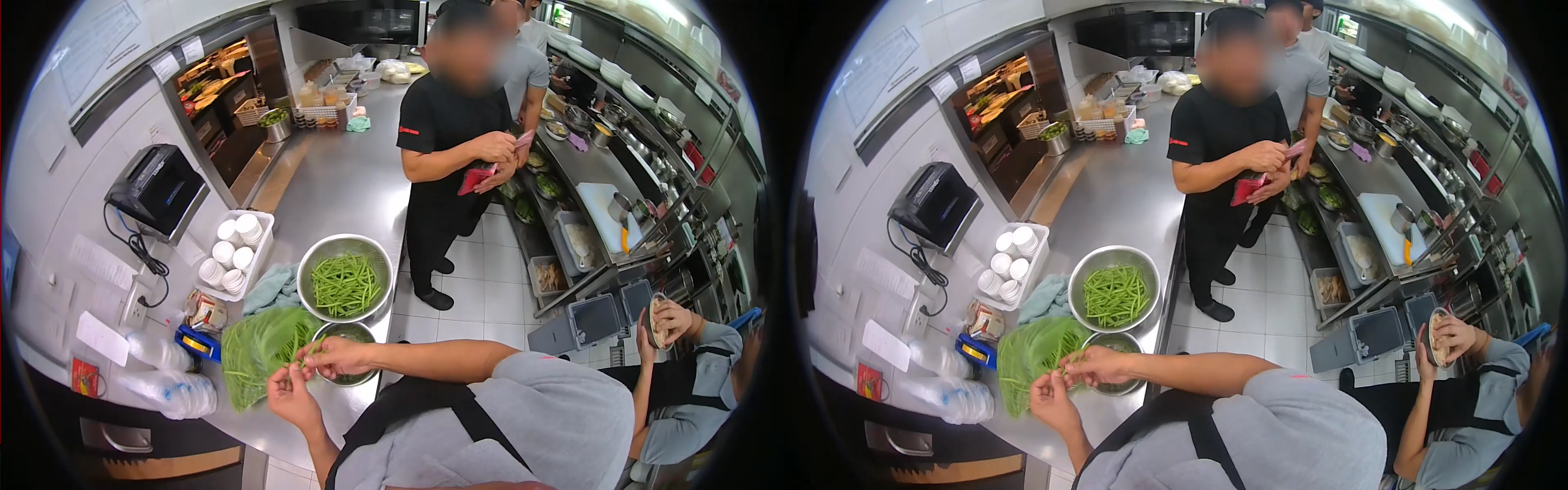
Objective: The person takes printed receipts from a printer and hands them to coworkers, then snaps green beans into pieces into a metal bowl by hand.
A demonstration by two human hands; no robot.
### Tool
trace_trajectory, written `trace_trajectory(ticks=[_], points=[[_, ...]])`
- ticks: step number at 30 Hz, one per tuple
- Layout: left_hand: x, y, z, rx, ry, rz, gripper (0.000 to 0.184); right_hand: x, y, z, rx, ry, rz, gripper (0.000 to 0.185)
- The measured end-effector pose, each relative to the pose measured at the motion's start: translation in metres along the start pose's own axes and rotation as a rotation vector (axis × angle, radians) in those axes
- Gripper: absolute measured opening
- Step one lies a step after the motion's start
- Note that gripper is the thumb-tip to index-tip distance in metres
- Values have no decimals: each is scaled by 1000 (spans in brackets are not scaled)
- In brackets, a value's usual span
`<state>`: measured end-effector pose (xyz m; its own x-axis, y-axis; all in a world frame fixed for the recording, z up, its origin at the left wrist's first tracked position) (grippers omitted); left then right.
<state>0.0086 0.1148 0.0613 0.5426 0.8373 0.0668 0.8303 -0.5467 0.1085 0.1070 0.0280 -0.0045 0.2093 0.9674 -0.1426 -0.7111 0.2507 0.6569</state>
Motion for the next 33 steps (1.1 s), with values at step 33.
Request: trace_trajectory(ticks=[33], points=[[-34,70,81,172,-402,883,19,-51,-34,47,-919,-405,-238,12]])
Point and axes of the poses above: each hand's wrist, its own x-axis towards the middle knuckle, its own y-axis out of the palm, z = x × y, the point moved 10 cm from there along x, towards the middle knuckle, and after that the axes turned 4 degrees about -y, right-handed, at the moved point
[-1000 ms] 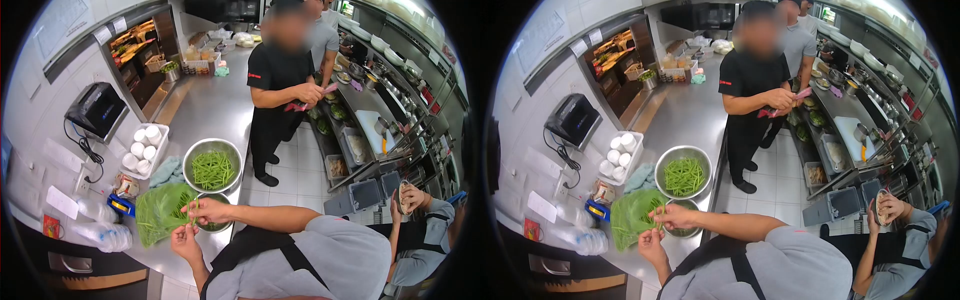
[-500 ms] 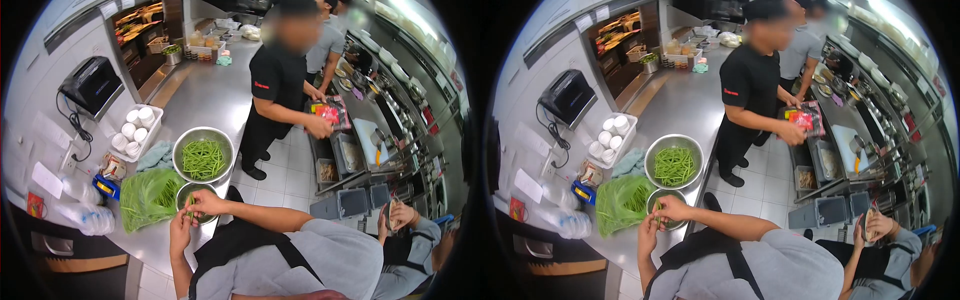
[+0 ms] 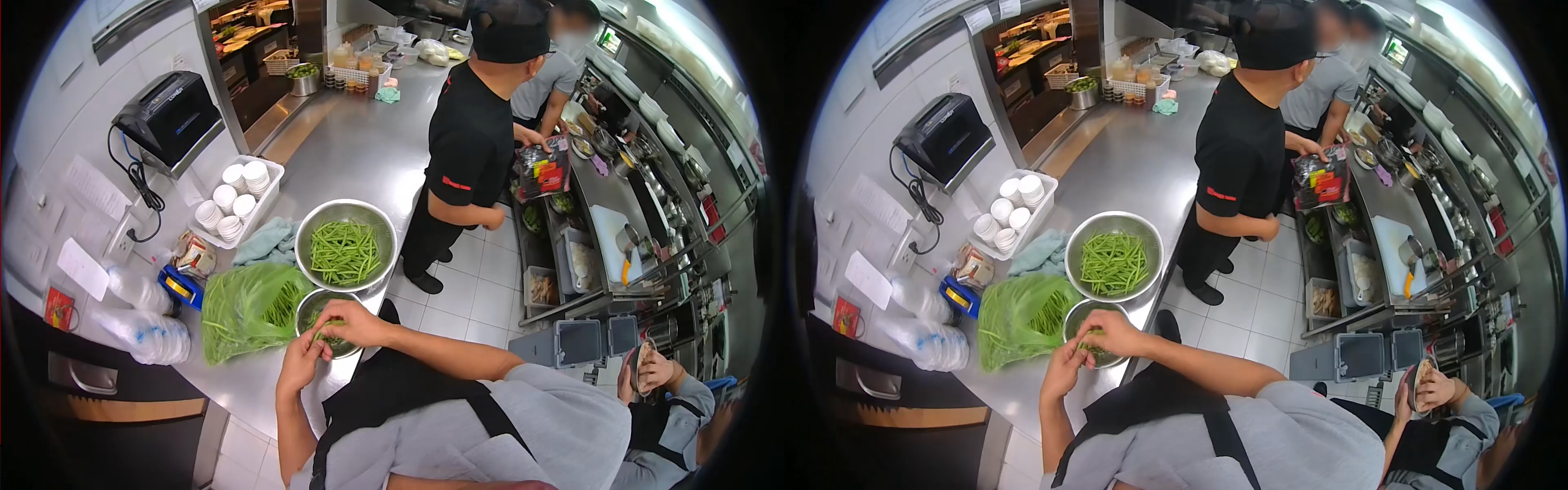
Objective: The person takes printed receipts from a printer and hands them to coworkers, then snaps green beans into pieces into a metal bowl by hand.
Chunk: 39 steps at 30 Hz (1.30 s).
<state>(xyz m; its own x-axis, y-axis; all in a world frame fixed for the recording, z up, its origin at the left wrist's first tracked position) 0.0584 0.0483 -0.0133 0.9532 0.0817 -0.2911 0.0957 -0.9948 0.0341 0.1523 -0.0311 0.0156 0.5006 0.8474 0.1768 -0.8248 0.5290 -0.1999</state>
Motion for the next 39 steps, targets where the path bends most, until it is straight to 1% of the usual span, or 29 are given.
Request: trace_trajectory(ticks=[1,2,5,8,11,12,14,17,18,19,20,21,23,24,25,26,27,28,29,30,33,37,39], points=[[1,0,-2,23,-2,-2,19,0,-9,6,-115,-64,-67,12],[1,1,-2,46,-4,-2,19,0,-10,-2,-80,23,-39,16],[7,2,5,165,-2,-84,20,4,-4,2,-82,-11,43,15],[10,-5,6,200,3,-157,22,7,-13,3,97,180,-14,14],[10,-14,17,194,-78,-222,23,12,-35,20,-201,-77,-95,13],[10,-12,14,251,-52,-224,23,9,-34,18,-218,-77,-54,14],[12,-9,2,372,1,-225,24,4,-31,19,-235,-68,-46,15],[12,-10,-6,408,74,-316,22,4,-27,21,-182,-78,-43,16],[11,-9,-13,433,99,-337,25,4,-28,25,-174,-88,-65,16],[13,-9,-14,471,100,-328,26,4,-27,25,-163,-92,-83,16],[14,-10,-11,504,89,-323,28,5,-22,13,-160,-82,-49,15],[13,-10,-7,529,65,-329,31,6,-22,13,-208,-86,-45,14],[15,-5,-8,500,-28,-281,32,8,-20,5,-214,-69,-35,12],[16,-5,-13,478,55,-300,33,7,-16,-10,-121,-42,-14,14],[19,-8,-3,458,61,-282,27,8,-17,-1,-202,-17,35,15],[16,-8,6,354,-52,-236,26,7,-17,-11,-88,54,45,14],[14,-5,8,244,-143,-183,25,8,-19,-11,-156,22,62,13],[12,-3,15,157,-184,-156,24,9,-22,-4,-225,-4,78,15],[13,-2,18,67,-204,-124,22,9,-22,-6,-174,108,102,16],[12,0,19,97,-232,-86,19,6,-20,-3,-223,99,124,16],[12,-1,24,40,-251,-110,20,8,-20,6,-315,101,136,15],[11,-6,24,49,-273,-164,22,11,-21,4,-444,124,116,14],[11,-7,23,48,-258,-183,23,13,-19,1,-403,130,108,14]])
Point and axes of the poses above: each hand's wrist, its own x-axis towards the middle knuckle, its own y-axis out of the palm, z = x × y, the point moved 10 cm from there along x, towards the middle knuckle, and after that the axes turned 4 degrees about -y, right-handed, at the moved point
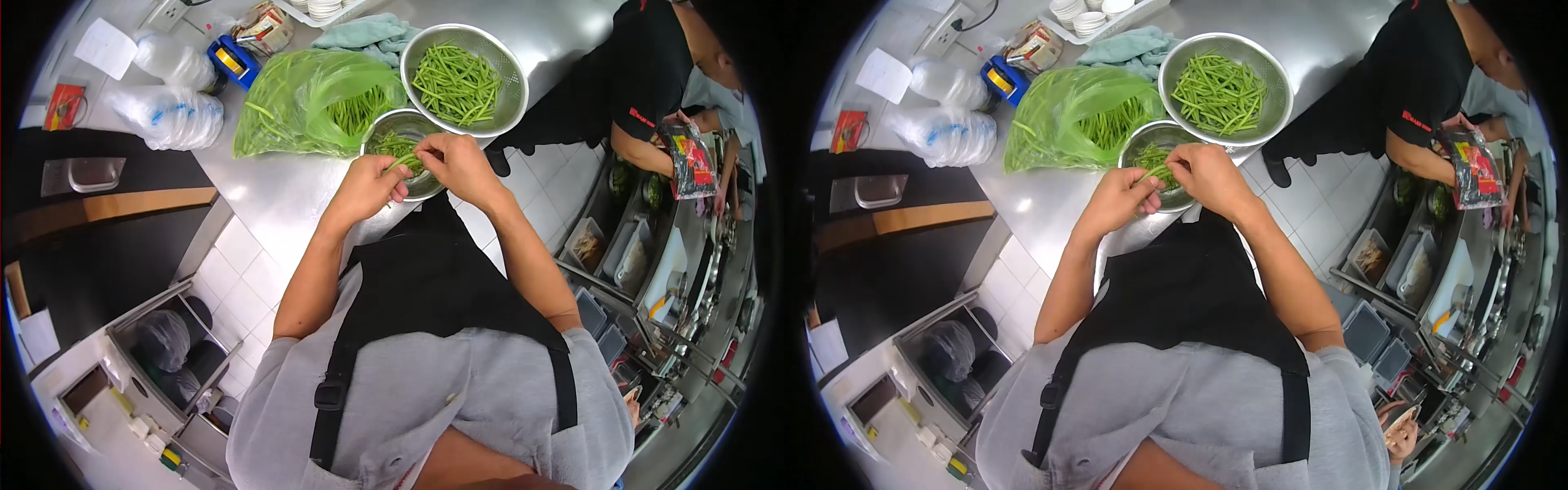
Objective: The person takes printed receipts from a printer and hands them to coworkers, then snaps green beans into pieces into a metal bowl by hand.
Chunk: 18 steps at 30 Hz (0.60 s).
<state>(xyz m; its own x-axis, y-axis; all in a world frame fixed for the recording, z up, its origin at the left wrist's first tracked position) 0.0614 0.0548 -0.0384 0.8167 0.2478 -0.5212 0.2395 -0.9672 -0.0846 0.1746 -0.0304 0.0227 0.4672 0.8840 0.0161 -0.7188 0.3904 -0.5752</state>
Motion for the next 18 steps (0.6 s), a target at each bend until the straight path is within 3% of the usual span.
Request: trace_trajectory(ticks=[8,11,14,18], points=[[-6,-5,3,-29,44,-63,28,5,10,-2,155,30,59,14],[-7,-3,2,-44,64,-82,28,10,14,-38,246,133,-103,13],[-7,-5,2,-11,69,-117,30,7,19,-52,458,214,-121,12],[-11,-12,-6,173,100,-212,32,2,22,-34,433,205,62,12]])
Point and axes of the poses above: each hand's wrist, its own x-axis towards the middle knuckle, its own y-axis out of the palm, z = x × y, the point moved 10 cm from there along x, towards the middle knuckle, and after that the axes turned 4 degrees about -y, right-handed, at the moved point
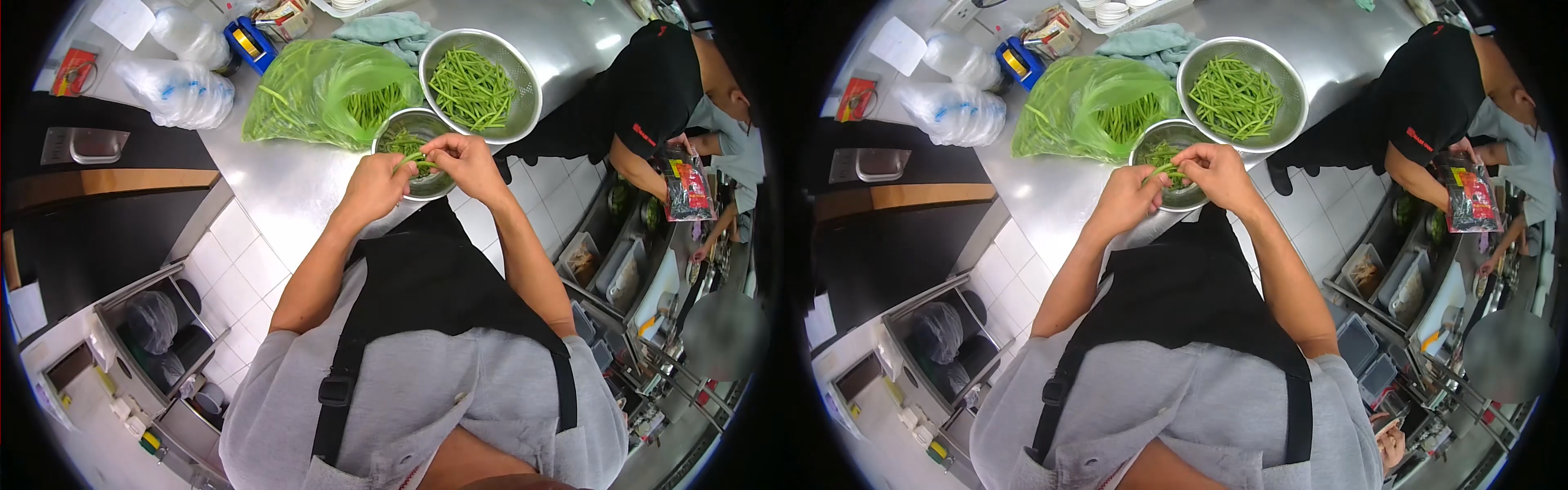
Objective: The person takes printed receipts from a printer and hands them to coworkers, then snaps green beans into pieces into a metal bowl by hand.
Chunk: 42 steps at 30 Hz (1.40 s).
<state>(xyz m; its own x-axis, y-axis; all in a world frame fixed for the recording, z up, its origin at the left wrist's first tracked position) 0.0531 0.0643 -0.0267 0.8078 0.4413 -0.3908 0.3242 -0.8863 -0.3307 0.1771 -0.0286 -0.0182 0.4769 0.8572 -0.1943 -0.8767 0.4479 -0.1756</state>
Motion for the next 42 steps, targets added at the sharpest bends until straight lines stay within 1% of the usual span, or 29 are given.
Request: trace_trajectory(ticks=[3,4,7,9,10,12,13,16,17,18,19,20,21,22,23,24,26,28,29,32,36,37,41,42], points=[[4,-1,-2,179,60,-59,30,1,4,1,-86,-5,47,13],[5,-2,-3,238,77,-72,30,2,2,0,-110,-16,31,14],[5,-2,-3,187,84,-79,31,4,1,-7,-188,-49,-28,15],[4,-2,-9,181,133,-110,32,6,2,-5,-255,-80,-84,15],[3,-3,-13,177,158,-126,32,8,1,-13,-200,-54,-122,15],[2,-6,-17,166,129,-128,33,12,-1,-30,-92,-1,-197,15],[2,-7,-18,159,117,-129,33,10,-7,-32,18,67,-249,13],[-1,-13,-15,168,133,-172,34,12,-27,-36,194,60,-204,8],[-2,-16,-10,192,145,-195,33,11,-27,-33,180,33,-161,11],[-1,-16,-10,210,178,-203,33,9,-26,-26,98,-38,-92,15],[-1,-17,-9,181,121,-198,30,7,-20,-21,-21,5,-25,19],[-3,-16,-7,150,81,-173,28,0,-16,-8,-61,67,-22,19],[-3,-15,-12,153,120,-183,27,7,-11,-22,-58,6,27,20],[-2,-15,-15,156,160,-193,27,14,-8,-28,-184,-194,-19,21],[3,-17,-13,154,150,-206,27,16,-9,-23,-221,-240,-36,22],[5,-19,-12,145,149,-198,28,16,-11,-20,-233,-156,-14,22],[11,-20,-6,133,84,-213,28,19,-18,-24,-174,-137,-27,19],[9,-25,0,125,111,-233,29,11,-15,-17,-101,-103,-17,17],[9,-27,1,120,114,-247,29,12,-16,-15,-95,-138,-36,15],[8,-21,0,34,137,-197,29,11,-15,-11,-110,-164,-53,16],[6,-14,-9,100,156,-116,29,13,-9,-11,-117,-221,-27,14],[5,-12,-11,116,151,-111,29,12,-9,-7,-140,-223,-30,15],[4,-11,-12,137,147,-98,27,9,-4,9,-288,-347,61,14],[4,-10,-13,136,157,-90,26,11,-11,8,-284,-341,-37,14]])
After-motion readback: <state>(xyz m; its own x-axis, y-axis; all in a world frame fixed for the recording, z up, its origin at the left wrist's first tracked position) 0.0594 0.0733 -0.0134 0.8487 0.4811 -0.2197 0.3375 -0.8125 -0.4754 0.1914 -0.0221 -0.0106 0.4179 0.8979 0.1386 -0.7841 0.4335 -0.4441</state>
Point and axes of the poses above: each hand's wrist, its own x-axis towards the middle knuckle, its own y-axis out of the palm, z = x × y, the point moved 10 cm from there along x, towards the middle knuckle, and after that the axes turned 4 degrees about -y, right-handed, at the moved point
